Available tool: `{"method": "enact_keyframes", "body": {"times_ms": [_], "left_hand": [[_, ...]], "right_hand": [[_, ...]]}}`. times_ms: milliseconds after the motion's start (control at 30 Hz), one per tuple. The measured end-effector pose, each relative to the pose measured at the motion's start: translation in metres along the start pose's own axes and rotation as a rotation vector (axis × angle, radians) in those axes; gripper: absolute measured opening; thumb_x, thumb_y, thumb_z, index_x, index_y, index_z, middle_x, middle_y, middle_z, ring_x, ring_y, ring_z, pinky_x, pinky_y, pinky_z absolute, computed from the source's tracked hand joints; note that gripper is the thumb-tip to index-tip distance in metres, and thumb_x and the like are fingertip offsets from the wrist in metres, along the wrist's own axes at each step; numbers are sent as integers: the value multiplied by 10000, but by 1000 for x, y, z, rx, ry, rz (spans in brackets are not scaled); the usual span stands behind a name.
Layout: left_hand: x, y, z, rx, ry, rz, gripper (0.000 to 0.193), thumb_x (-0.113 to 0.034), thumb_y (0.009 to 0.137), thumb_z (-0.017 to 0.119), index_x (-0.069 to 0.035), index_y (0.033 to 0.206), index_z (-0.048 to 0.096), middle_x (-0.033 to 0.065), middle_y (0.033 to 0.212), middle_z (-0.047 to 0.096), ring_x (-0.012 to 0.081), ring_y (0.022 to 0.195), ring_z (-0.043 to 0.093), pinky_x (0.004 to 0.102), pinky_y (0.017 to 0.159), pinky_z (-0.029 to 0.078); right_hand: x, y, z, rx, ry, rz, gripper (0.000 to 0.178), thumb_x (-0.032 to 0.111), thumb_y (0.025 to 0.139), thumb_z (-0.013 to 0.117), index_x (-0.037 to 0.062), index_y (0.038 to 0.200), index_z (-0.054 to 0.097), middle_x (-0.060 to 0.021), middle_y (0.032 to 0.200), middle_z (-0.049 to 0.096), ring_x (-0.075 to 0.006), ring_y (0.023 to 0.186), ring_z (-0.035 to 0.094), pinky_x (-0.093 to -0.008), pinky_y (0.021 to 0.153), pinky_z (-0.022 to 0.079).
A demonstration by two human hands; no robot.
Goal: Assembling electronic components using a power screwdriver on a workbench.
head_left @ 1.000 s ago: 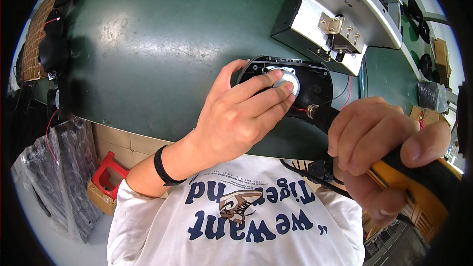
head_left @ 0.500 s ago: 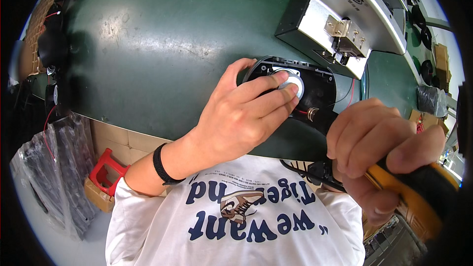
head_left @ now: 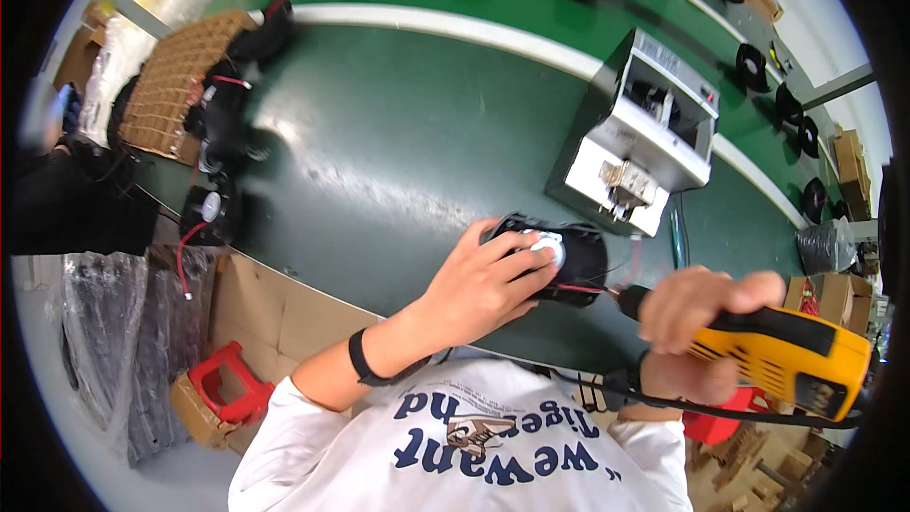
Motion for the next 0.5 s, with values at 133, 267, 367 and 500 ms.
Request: {"method": "enact_keyframes", "body": {"times_ms": [133,267,367,500], "left_hand": [[15,0,-61,-120,-15,-100,549,-158,548,943,-100,1060,754,50,1171,678,279,1142,628,459,969,509],[60,56,-101,-215,202,-173,612,-191,524,975,-81,1089,768,101,1089,660,329,1027,621,428,907,534],[105,124,-93,-189,222,-159,597,-256,564,981,-35,1076,767,114,1027,650,327,947,632,406,869,521],[181,189,-72,-97,373,-303,568,-270,541,980,-35,1025,799,135,1025,689,333,1024,642,427,944,529]], "right_hand": [[64,-4,-26,-193,-135,-78,522,331,980,718,34,1268,398,-48,645,563,-164,498,542,-287,451,473],[36,-27,-47,-284,-165,84,486,259,943,748,-3,1221,447,-35,680,519,-145,520,522,-293,490,470],[15,-41,-45,-291,-250,195,415,171,888,699,3,1199,479,-32,628,509,-120,471,466,-275,462,450],[-5,-60,-37,-185,-155,400,399,132,903,760,29,1267,635,-10,854,694,-80,738,651,-262,673,528]]}}
Point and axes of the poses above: each hand's wrist, its own y-axis towards the middle knuckle, its own z-axis out of the palm, x = y × z, the point moved 4 cm from there along y, towards the middle knuckle
